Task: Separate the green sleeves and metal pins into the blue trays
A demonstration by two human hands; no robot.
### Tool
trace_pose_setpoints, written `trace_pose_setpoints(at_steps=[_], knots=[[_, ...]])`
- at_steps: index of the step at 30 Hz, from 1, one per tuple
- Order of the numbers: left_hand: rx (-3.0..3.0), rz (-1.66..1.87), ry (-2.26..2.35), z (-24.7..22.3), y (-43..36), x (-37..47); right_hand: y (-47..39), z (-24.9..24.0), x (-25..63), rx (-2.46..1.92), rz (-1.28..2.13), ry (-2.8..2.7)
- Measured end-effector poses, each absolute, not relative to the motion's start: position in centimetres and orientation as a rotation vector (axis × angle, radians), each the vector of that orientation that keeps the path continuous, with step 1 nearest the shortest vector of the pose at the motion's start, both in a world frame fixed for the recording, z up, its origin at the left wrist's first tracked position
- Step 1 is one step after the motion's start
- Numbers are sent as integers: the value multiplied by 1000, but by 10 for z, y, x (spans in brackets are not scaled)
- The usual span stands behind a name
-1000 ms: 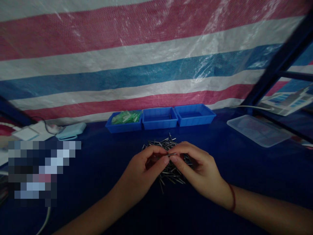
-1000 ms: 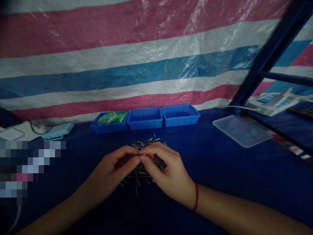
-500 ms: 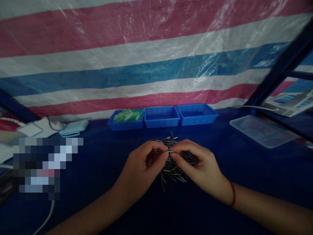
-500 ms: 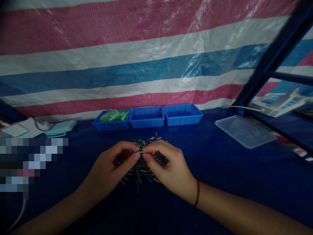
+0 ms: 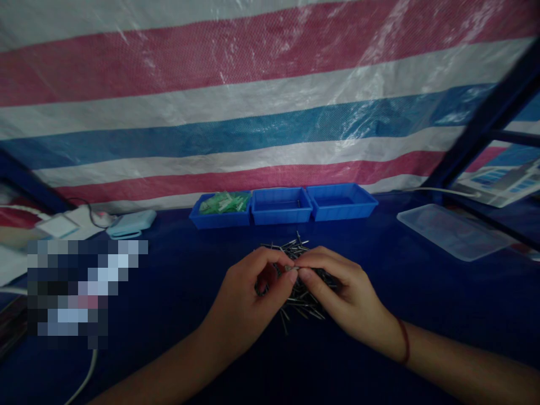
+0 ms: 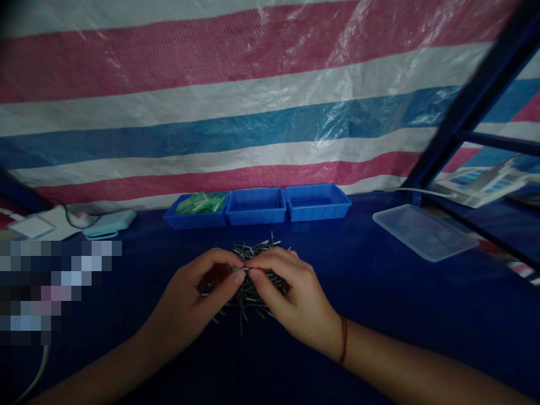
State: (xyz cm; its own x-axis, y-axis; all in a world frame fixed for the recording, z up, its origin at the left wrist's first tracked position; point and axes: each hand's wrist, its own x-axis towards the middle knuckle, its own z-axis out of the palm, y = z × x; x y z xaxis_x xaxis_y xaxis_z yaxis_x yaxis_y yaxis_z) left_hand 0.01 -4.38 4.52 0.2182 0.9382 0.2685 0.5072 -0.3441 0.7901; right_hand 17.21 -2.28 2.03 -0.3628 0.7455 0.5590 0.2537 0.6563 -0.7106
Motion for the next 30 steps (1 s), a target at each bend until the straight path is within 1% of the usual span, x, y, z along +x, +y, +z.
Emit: trace_pose_setpoints(at_steps=[2, 5, 10, 12, 16, 20, 24, 27, 30], knots=[[1918, 1025, 1328, 45, -42, -2, -20, 25, 173, -825, 565, -1912], [1887, 1079, 1307, 44, -38, -6, -2, 33, 174, -922, 344, -1821], [1997, 1127, 1305, 42, -30, -14, 57, 42, 167, -1031, -73, -1864], [2067, 1136, 1310, 41, -27, -18, 78, 43, 164, -1047, -106, -1908], [2265, 1136, 1313, 42, -21, -24, 86, 39, 163, -1073, -102, -1965], [2389, 1049, 1314, 45, -19, -29, 55, 28, 176, -1094, -36, -1997], [2465, 802, 1248, 46, -19, -31, 27, 15, 195, -1128, 177, -2025], [2540, 566, 1226, 46, -19, -30, 23, 6, 203, -1144, 328, -2002], [2628, 432, 1194, 44, -20, -27, 26, 2, 203, -1135, 427, -1946]])
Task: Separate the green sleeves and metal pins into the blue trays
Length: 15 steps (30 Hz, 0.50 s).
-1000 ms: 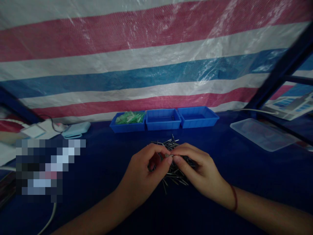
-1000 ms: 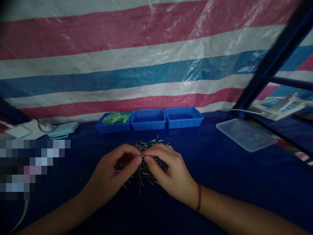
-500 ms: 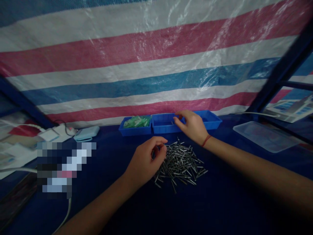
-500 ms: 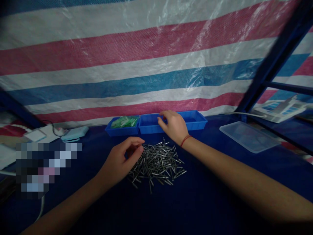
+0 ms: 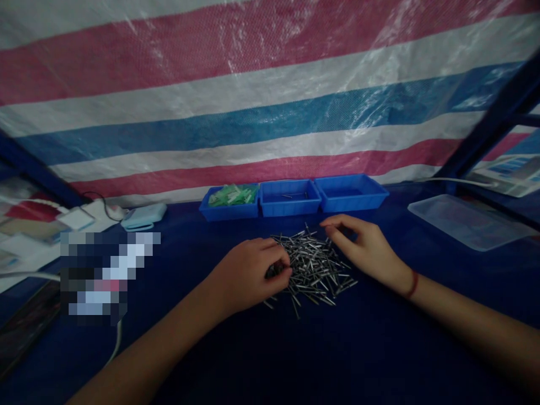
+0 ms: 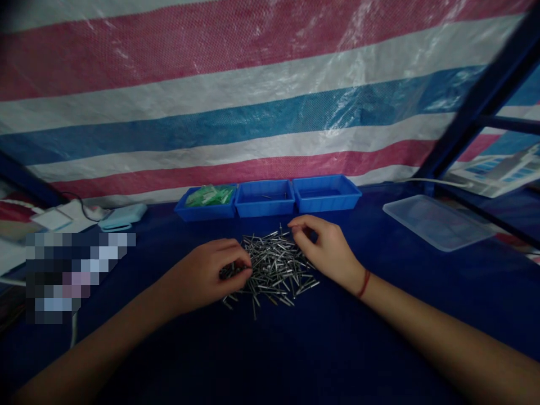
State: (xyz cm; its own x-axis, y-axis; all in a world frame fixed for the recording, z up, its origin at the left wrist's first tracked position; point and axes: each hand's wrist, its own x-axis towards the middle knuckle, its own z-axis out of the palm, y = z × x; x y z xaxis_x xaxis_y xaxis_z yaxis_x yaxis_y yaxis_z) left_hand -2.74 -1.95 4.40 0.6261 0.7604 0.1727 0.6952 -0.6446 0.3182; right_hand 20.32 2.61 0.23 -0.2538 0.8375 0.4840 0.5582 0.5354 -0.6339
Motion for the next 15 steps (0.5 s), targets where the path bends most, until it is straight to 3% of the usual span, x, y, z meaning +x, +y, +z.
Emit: trace_pose_setpoints(at_steps=[15], knots=[[2848, 421, 1260, 22, -18, -5, 16, 1, 195, -1028, 552, -1991]])
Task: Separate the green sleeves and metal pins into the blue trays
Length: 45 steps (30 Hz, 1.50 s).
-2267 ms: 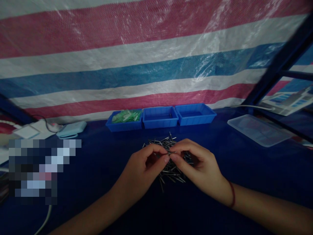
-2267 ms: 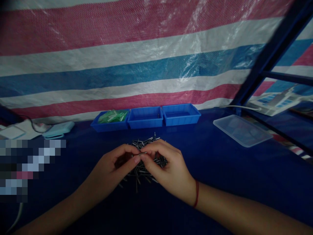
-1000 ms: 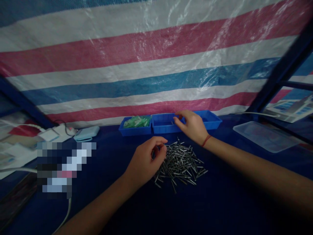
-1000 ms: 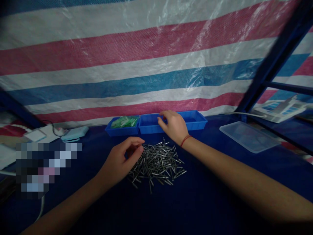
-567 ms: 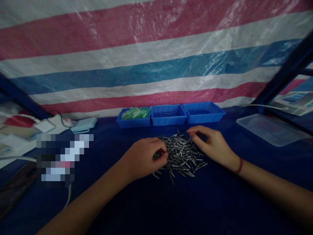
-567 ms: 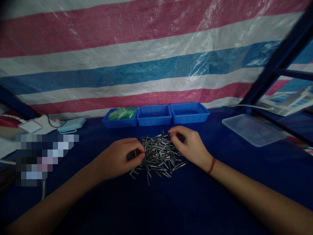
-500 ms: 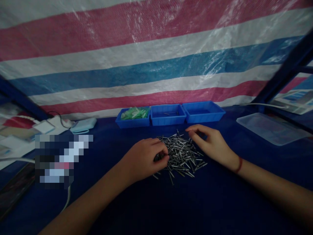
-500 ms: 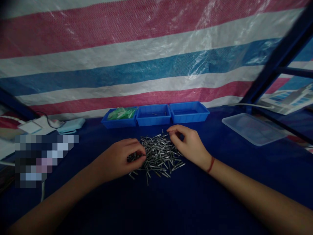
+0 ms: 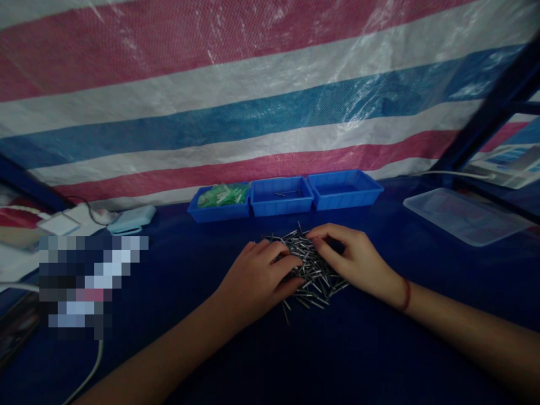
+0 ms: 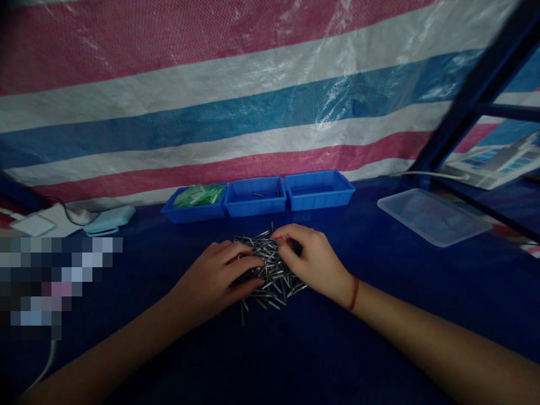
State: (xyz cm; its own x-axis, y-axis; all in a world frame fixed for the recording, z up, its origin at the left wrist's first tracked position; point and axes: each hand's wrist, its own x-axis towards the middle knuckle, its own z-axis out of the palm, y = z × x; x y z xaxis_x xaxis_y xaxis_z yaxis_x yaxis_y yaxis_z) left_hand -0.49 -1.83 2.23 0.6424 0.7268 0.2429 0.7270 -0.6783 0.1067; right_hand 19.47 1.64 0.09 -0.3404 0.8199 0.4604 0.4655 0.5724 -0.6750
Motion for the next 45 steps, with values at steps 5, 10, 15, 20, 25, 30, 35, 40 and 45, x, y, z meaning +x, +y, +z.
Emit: trace_pose_setpoints(at_steps=[5, 10, 15, 20, 25, 30, 35, 40, 45], knots=[[-2840, -466, -1359, 21, -20, 2, 15, 2, 195, -1020, 554, -1998], [-2806, -427, -1334, 22, -23, 10, 15, 2, 194, -1021, 552, -2003], [-2781, -373, -1336, 23, -27, 12, 14, 3, 193, -1023, 550, -2006], [-2814, -451, -1362, 22, -27, 12, 13, 4, 192, -1010, 538, -1994], [-2889, -1103, -1591, 26, -27, 10, 5, 10, 193, -901, 598, -1977], [-2918, -1376, -1828, 30, -29, 8, -7, 17, 187, -810, 762, -1914], [-2858, -1616, -1887, 27, -31, 9, -12, 19, 183, -786, 865, -1827], [-2871, -1634, -1893, 27, -31, 10, -12, 20, 182, -736, 919, -1797], [-2861, -1477, -1847, 29, -32, 9, -13, 19, 183, -741, 948, -1766]])
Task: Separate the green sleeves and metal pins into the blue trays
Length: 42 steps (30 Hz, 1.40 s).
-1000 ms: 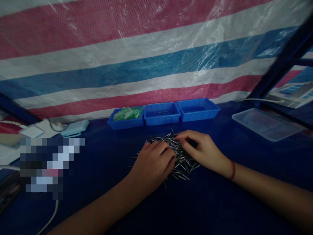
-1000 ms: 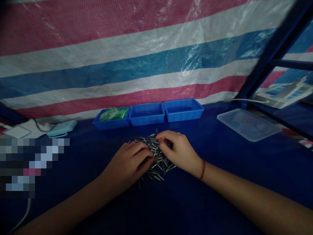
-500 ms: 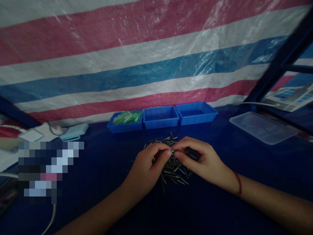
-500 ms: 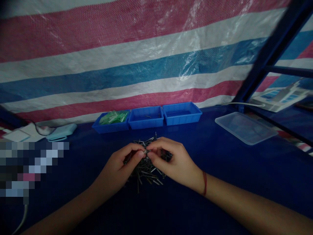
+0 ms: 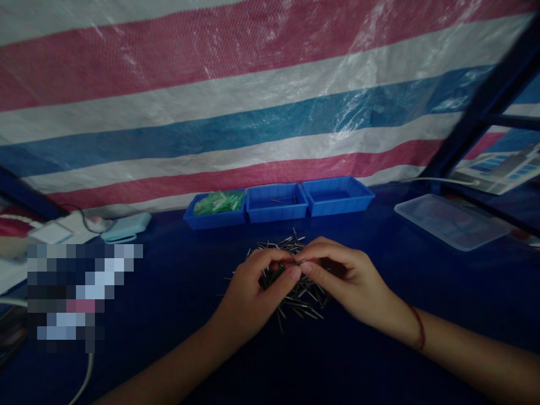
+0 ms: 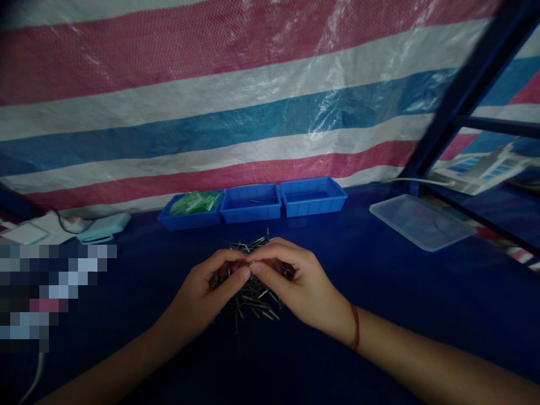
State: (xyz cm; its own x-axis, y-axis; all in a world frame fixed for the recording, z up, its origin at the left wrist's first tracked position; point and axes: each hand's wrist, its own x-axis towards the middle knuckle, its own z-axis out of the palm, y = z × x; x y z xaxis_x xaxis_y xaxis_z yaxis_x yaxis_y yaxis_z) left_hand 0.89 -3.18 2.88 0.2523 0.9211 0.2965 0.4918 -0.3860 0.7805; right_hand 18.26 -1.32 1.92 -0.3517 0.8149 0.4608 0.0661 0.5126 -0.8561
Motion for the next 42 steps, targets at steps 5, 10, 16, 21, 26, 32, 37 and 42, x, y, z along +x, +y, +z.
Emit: trace_pose_setpoints(at_steps=[5, 10, 16, 21, 26, 32, 37, 42], knots=[[2040, 1041, 1289, 28, -32, 9, -13, 18, 184, -763, 969, -1757], [2134, 1144, 1282, 27, -34, 9, -14, 18, 184, -797, 924, -1773], [2287, 1272, 1268, 27, -35, 9, -15, 17, 182, -818, 846, -1822], [2286, 1318, 1247, 29, -38, 10, -15, 19, 182, -773, 792, -1883], [2229, 1260, 1281, 29, -38, 9, -19, 24, 183, -745, 798, -1982], [2175, 1164, 1344, 28, -34, 5, -4, 36, 189, -840, 396, -2048], [2201, 1146, 1390, 26, -26, -4, 49, 54, 181, -994, 19, -1971], [2291, 1087, 1404, 25, -18, -15, 89, 52, 172, -1240, -170, -2153]])
